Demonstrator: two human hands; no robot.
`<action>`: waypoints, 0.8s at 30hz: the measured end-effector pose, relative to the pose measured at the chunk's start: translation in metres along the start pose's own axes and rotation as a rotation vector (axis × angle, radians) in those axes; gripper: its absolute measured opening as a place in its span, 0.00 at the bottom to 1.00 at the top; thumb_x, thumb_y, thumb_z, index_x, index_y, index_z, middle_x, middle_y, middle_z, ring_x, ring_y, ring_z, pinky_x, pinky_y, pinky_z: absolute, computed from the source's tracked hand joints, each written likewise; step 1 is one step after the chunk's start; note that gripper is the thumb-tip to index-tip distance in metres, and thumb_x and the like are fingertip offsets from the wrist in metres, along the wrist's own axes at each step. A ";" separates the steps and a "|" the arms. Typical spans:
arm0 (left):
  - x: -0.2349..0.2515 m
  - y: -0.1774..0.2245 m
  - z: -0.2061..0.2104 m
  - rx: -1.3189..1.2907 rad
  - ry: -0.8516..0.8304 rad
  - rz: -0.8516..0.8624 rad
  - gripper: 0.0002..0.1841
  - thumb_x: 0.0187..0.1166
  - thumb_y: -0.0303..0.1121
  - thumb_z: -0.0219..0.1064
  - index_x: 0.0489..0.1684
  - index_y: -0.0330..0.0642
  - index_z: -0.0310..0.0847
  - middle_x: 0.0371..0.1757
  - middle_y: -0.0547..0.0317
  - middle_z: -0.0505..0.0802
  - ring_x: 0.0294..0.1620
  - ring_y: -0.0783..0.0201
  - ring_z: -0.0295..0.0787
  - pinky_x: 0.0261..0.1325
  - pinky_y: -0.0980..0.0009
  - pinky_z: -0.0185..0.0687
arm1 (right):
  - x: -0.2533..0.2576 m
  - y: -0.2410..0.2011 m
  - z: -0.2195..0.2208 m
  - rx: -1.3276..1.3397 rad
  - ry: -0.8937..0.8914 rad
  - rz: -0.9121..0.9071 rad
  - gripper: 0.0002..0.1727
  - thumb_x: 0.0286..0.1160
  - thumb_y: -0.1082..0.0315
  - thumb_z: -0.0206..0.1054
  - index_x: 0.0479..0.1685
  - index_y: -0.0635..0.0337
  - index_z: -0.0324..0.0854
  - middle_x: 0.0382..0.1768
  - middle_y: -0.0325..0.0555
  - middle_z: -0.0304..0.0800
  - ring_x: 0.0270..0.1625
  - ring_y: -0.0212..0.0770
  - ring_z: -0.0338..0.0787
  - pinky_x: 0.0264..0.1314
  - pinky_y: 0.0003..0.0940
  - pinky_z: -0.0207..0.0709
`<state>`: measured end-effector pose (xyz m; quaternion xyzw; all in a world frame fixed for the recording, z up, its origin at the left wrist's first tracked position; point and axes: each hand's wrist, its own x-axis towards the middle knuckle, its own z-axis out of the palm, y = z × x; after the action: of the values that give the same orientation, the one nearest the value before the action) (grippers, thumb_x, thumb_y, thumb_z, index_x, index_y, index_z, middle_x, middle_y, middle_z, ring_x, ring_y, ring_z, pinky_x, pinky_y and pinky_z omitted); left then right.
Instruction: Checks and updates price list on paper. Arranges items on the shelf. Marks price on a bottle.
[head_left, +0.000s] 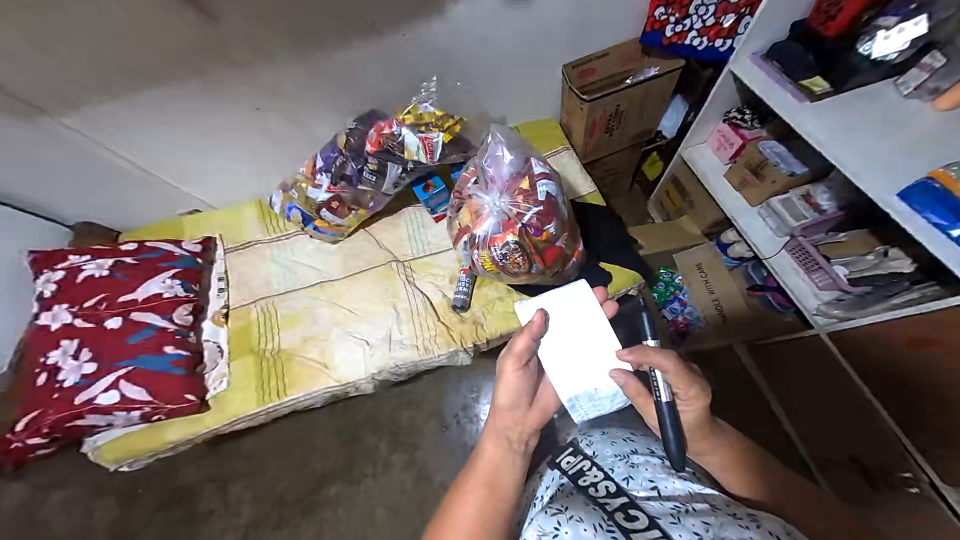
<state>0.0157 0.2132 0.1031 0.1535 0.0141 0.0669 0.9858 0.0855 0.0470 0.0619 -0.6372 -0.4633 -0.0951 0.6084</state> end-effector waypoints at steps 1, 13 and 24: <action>0.000 0.000 0.000 -0.009 -0.002 -0.003 0.19 0.86 0.39 0.57 0.66 0.35 0.79 0.68 0.35 0.88 0.72 0.44 0.85 0.73 0.51 0.81 | 0.000 0.000 0.000 0.002 -0.001 -0.001 0.12 0.82 0.68 0.67 0.60 0.57 0.78 0.42 0.40 0.86 0.44 0.18 0.83 0.53 0.08 0.75; -0.001 0.000 -0.005 0.042 -0.021 -0.001 0.26 0.81 0.48 0.66 0.68 0.36 0.79 0.69 0.37 0.86 0.71 0.45 0.85 0.72 0.53 0.81 | 0.004 0.003 0.000 -0.035 0.004 -0.004 0.12 0.83 0.68 0.67 0.60 0.59 0.78 0.44 0.42 0.87 0.45 0.20 0.84 0.55 0.10 0.77; -0.012 -0.003 -0.005 0.051 0.073 0.000 0.13 0.76 0.38 0.69 0.52 0.41 0.86 0.51 0.49 0.96 0.55 0.57 0.95 0.61 0.59 0.89 | 0.005 0.003 0.000 -0.055 0.041 0.024 0.12 0.83 0.69 0.67 0.59 0.60 0.79 0.39 0.43 0.84 0.41 0.20 0.82 0.51 0.10 0.76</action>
<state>0.0036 0.2102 0.0975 0.1761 0.0516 0.0723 0.9804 0.0901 0.0494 0.0632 -0.6572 -0.4405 -0.1135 0.6010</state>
